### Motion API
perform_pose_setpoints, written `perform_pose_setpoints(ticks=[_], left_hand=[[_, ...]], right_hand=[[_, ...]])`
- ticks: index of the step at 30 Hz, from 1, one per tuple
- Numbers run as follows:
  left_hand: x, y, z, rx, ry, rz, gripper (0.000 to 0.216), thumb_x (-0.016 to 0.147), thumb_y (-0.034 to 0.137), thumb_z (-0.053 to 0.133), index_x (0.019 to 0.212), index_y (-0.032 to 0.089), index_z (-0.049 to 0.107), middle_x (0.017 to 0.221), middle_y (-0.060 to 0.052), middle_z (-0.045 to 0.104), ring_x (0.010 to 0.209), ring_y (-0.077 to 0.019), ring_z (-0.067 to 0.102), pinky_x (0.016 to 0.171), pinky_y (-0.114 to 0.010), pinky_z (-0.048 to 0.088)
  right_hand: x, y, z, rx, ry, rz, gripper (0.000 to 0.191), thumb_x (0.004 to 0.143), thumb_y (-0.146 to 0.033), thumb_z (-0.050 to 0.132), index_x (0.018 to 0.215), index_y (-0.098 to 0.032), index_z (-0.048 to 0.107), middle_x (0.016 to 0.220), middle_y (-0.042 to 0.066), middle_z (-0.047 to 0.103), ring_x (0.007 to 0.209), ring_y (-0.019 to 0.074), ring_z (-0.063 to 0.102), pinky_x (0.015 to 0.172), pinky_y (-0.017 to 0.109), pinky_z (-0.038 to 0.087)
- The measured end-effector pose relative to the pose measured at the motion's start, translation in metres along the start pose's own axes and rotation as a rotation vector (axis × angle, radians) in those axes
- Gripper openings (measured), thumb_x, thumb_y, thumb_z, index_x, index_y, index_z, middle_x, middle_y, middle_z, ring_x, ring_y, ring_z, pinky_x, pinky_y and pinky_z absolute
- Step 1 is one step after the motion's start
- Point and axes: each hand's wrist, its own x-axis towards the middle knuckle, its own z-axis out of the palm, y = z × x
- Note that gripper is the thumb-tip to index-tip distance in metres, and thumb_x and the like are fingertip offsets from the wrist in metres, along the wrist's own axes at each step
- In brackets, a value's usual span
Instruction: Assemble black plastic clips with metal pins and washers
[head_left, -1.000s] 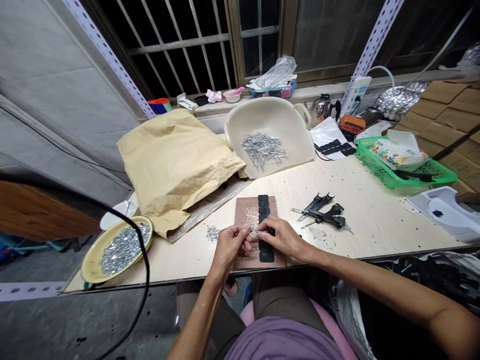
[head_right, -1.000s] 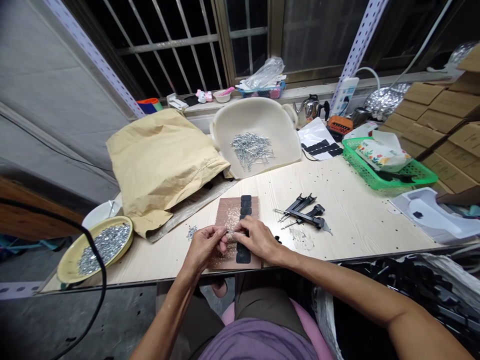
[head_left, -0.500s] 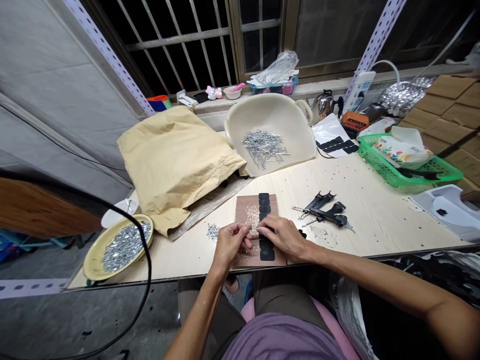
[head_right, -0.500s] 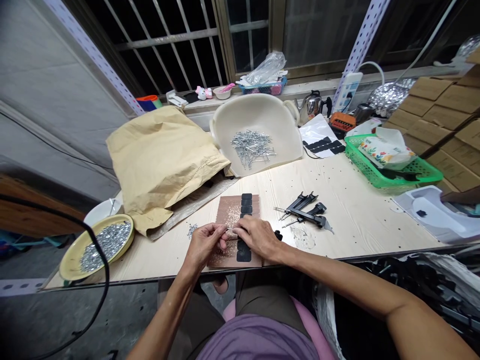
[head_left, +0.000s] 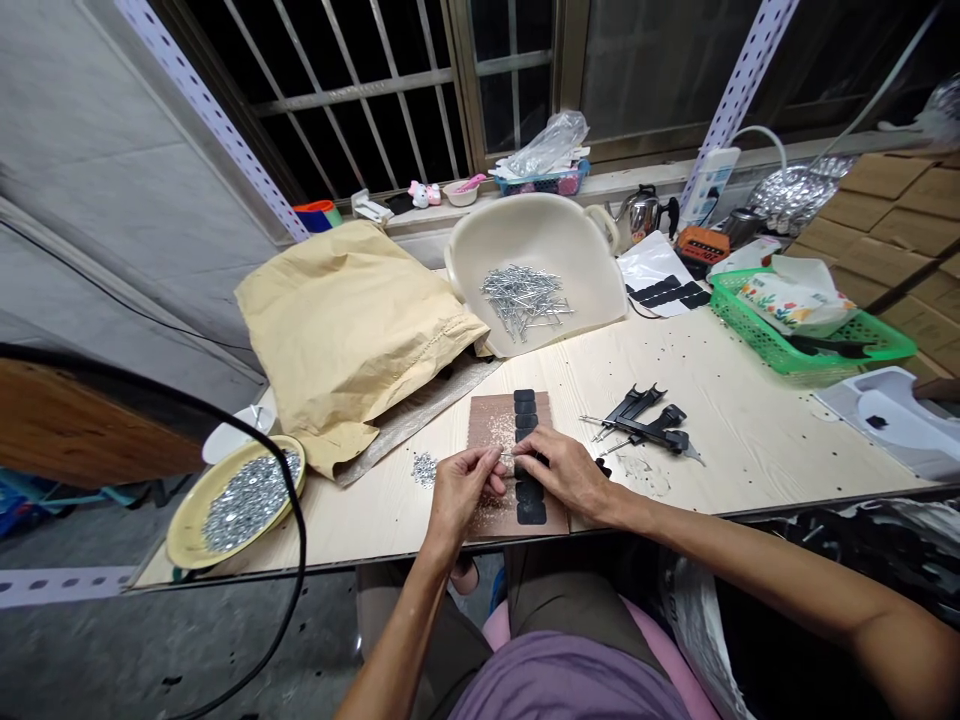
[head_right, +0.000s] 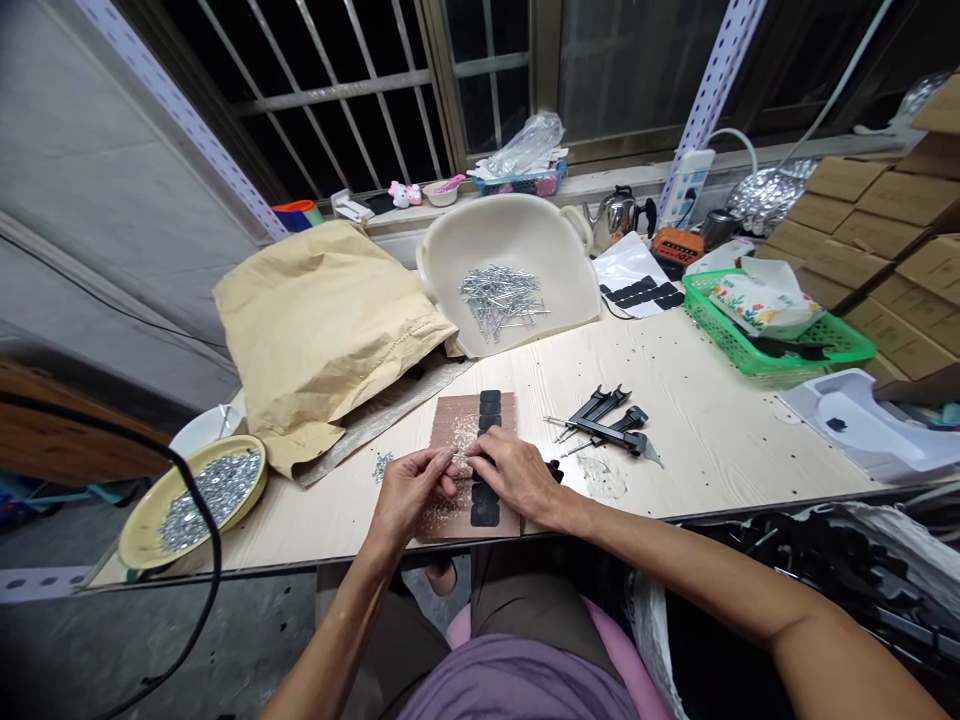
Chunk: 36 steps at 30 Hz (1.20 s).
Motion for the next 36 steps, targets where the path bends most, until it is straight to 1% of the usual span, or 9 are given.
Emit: perform_pose_setpoints(ticks=[6,11,14,17,20,23,28,32,36], left_hand=[[0.001,-0.001,0.001,-0.058,0.028,0.018,0.033,0.070,0.045,0.068,0.076,0.013,0.068,0.062,-0.002,0.066,0.050,-0.0097,0.057,0.051,-0.020,0.046],[-0.001,0.000,0.003,-0.094,0.035,0.012,0.032,0.071,0.044,0.067,0.078,0.013,0.067,0.065,-0.001,0.066,0.049,-0.0093,0.058,0.050,-0.019,0.047],[-0.001,-0.001,0.005,-0.092,0.025,0.009,0.031,0.072,0.043,0.067,0.076,0.012,0.067,0.062,-0.002,0.066,0.048,-0.0091,0.057,0.050,-0.019,0.047],[0.001,-0.003,0.005,-0.109,0.018,0.003,0.031,0.071,0.043,0.067,0.075,0.012,0.066,0.061,-0.002,0.065,0.046,-0.0085,0.057,0.049,-0.018,0.046],[0.002,-0.006,0.004,-0.129,0.033,-0.004,0.032,0.070,0.042,0.068,0.077,0.011,0.066,0.061,-0.002,0.065,0.045,-0.0086,0.057,0.047,-0.018,0.045],[0.002,-0.009,0.002,-0.133,0.039,-0.007,0.033,0.070,0.043,0.069,0.075,0.010,0.065,0.060,-0.003,0.065,0.045,-0.0086,0.056,0.047,-0.018,0.045],[0.000,-0.010,0.001,-0.133,0.047,-0.008,0.033,0.071,0.044,0.067,0.074,0.011,0.065,0.060,-0.002,0.065,0.044,-0.0088,0.056,0.046,-0.019,0.044],[-0.002,-0.009,0.001,-0.092,0.052,0.021,0.032,0.073,0.043,0.065,0.074,0.010,0.065,0.059,-0.003,0.065,0.044,-0.0088,0.056,0.047,-0.018,0.044],[-0.002,-0.008,-0.001,-0.070,0.081,0.033,0.032,0.074,0.042,0.064,0.071,0.011,0.064,0.056,-0.002,0.064,0.043,-0.0084,0.055,0.046,-0.018,0.042]], right_hand=[[0.000,-0.004,-0.001,0.022,0.023,0.013,0.015,0.091,-0.026,0.047,0.095,-0.019,0.060,0.088,0.003,0.061,0.083,0.0142,0.057,0.076,0.026,0.044],[-0.001,-0.003,-0.004,-0.016,0.028,-0.032,0.017,0.090,-0.025,0.048,0.099,-0.020,0.061,0.094,0.004,0.058,0.084,0.0138,0.057,0.075,0.025,0.044],[-0.001,0.000,-0.003,0.020,0.015,0.013,0.018,0.092,-0.027,0.045,0.098,-0.021,0.062,0.091,0.003,0.060,0.084,0.0137,0.058,0.075,0.025,0.044],[0.001,0.003,-0.001,0.098,0.017,0.050,0.016,0.090,-0.028,0.049,0.094,-0.020,0.062,0.088,0.002,0.062,0.083,0.0141,0.058,0.074,0.025,0.044],[0.000,0.004,0.001,0.022,0.005,-0.016,0.016,0.089,-0.026,0.050,0.098,-0.020,0.062,0.092,0.004,0.059,0.083,0.0143,0.057,0.073,0.025,0.044],[-0.001,0.003,0.002,-0.084,-0.013,-0.059,0.021,0.092,-0.026,0.044,0.103,-0.022,0.061,0.093,0.004,0.058,0.083,0.0143,0.057,0.072,0.025,0.044],[0.001,0.001,0.005,-0.041,0.005,0.002,0.016,0.091,-0.028,0.047,0.095,-0.021,0.060,0.088,0.002,0.060,0.081,0.0140,0.057,0.074,0.025,0.044],[0.003,0.000,0.007,-0.054,-0.017,-0.036,0.017,0.091,-0.024,0.045,0.095,-0.019,0.061,0.090,0.004,0.056,0.081,0.0141,0.057,0.072,0.025,0.044],[0.005,0.000,0.011,0.054,-0.025,-0.011,0.016,0.091,-0.026,0.047,0.088,-0.019,0.061,0.084,0.003,0.058,0.079,0.0141,0.056,0.073,0.026,0.043]])
